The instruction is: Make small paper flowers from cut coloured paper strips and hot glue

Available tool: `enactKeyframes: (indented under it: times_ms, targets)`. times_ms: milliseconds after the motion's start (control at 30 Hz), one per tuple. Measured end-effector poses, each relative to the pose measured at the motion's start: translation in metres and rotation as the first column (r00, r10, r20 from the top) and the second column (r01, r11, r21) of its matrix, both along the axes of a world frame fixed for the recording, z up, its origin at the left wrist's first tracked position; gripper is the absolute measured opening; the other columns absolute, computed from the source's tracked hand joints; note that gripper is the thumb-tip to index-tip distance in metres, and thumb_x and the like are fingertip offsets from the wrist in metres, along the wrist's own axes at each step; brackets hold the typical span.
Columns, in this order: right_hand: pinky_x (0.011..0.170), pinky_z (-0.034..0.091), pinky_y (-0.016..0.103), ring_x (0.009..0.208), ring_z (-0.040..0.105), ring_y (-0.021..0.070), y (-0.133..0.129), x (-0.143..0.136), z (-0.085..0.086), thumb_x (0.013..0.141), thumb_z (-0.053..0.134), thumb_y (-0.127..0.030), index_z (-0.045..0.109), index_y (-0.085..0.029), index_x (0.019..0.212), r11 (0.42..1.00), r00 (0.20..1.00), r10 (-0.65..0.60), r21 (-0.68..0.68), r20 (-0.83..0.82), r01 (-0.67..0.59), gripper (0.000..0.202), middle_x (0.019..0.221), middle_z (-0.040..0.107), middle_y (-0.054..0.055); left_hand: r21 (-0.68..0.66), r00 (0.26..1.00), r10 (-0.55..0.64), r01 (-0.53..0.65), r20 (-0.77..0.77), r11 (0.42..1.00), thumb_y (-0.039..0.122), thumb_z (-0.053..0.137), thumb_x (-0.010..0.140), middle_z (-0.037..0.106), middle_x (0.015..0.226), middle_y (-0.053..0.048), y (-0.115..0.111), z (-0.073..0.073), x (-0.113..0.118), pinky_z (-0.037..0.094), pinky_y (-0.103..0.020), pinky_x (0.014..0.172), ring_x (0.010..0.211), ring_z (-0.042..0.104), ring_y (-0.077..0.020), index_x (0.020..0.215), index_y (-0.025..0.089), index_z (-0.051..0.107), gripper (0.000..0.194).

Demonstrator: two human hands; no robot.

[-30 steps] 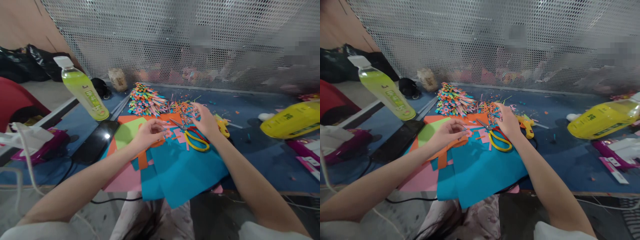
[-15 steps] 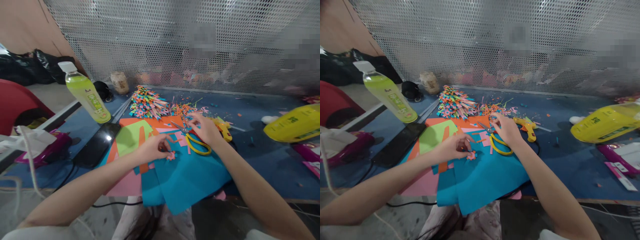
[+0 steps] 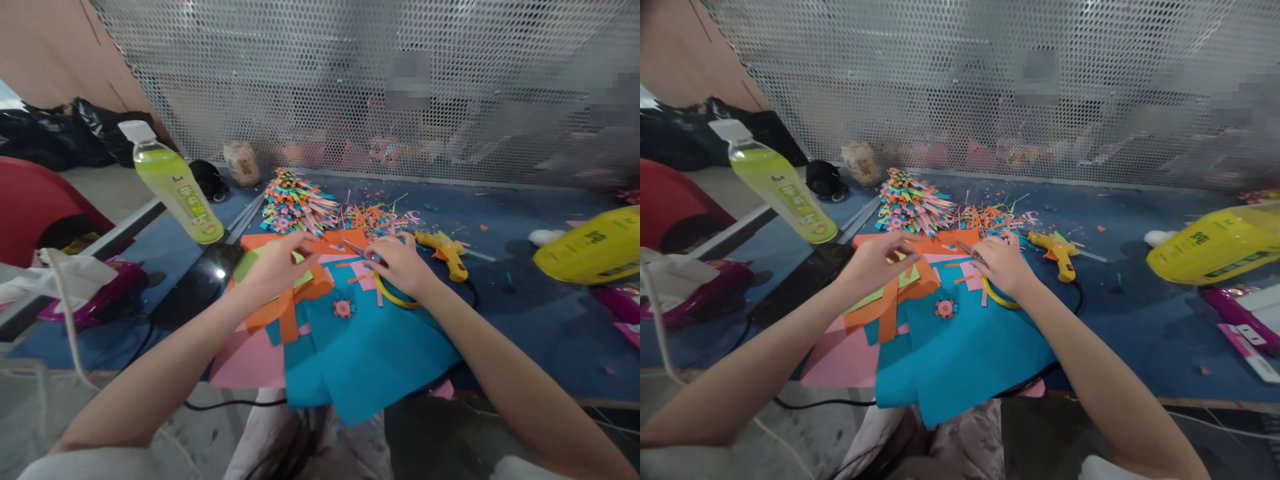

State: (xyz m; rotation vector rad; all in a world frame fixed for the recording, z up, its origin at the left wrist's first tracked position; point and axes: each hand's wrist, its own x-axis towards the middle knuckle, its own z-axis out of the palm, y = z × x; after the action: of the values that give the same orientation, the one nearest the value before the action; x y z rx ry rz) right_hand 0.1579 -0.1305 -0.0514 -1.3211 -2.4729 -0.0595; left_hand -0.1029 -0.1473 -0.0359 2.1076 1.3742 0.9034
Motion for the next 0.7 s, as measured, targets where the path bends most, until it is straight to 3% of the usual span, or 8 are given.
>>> enactKeyframes:
  times_ms: [67, 167, 333, 600, 700]
  targets:
    - [0.095, 0.022, 0.044, 0.095, 0.061, 0.0214, -0.001, 0.000, 0.001, 0.090, 0.049, -0.023, 0.062, -0.019, 0.085, 1.000, 1.000, 0.020, -0.015, -0.009, -0.020, 0.015, 0.093, 0.070, 0.005, 0.068, 0.995, 0.055, -0.049, -0.080, 0.996, 0.027, 0.055, 0.082, 0.070, 0.083, -0.002, 0.009, 0.001, -0.007, 0.048, -0.027, 0.067, 0.077, 0.065, -0.0171, 0.106, 0.020, 0.060, 0.026]
    - [0.094, 0.024, 0.043, 0.095, 0.061, 0.0204, -0.003, -0.001, 0.001, 0.090, 0.047, -0.018, 0.064, -0.020, 0.093, 0.991, 0.993, 0.114, -0.066, -0.006, -0.114, 0.017, 0.096, 0.070, 0.005, 0.069, 0.969, 0.048, -0.032, -0.244, 0.997, 0.025, 0.049, 0.085, 0.071, 0.090, -0.005, 0.016, -0.005, -0.008, 0.048, -0.030, 0.074, 0.084, 0.065, -0.0201, 0.112, 0.020, 0.058, 0.029]
    - [0.097, 0.022, 0.046, 0.105, 0.059, 0.0224, -0.007, -0.002, -0.001, 0.092, 0.048, -0.026, 0.064, -0.023, 0.108, 0.963, 0.963, 0.262, -0.086, 0.057, -0.256, 0.023, 0.108, 0.067, 0.008, 0.034, 0.876, -0.184, 0.222, -0.446, 0.974, 0.027, 0.049, 0.086, 0.067, 0.106, -0.009, 0.013, -0.015, 0.003, 0.044, -0.036, 0.090, 0.104, 0.060, -0.0245, 0.111, 0.018, 0.057, 0.028]
    - [0.101, 0.023, 0.045, 0.122, 0.049, 0.0225, -0.012, -0.006, 0.000, 0.094, 0.036, -0.017, 0.053, -0.020, 0.125, 0.945, 0.948, 0.301, -0.166, 0.105, -0.282, 0.035, 0.130, 0.058, 0.011, 0.052, 0.819, -0.414, 0.470, -0.397, 0.881, 0.020, 0.048, 0.088, 0.069, 0.111, -0.010, 0.002, -0.019, 0.019, 0.041, -0.040, 0.097, 0.117, 0.055, -0.0255, 0.141, 0.018, 0.029, 0.056]
    - [0.099, 0.026, 0.044, 0.123, 0.048, 0.0229, -0.011, -0.005, -0.001, 0.093, 0.033, -0.014, 0.052, -0.019, 0.126, 0.955, 0.952, 0.279, -0.144, 0.126, -0.261, 0.039, 0.132, 0.056, 0.012, 0.090, 0.828, -0.418, 0.481, -0.373, 0.872, 0.020, 0.049, 0.087, 0.070, 0.109, -0.011, 0.004, -0.022, 0.020, 0.040, -0.042, 0.097, 0.119, 0.053, -0.0264, 0.144, 0.017, 0.022, 0.063]
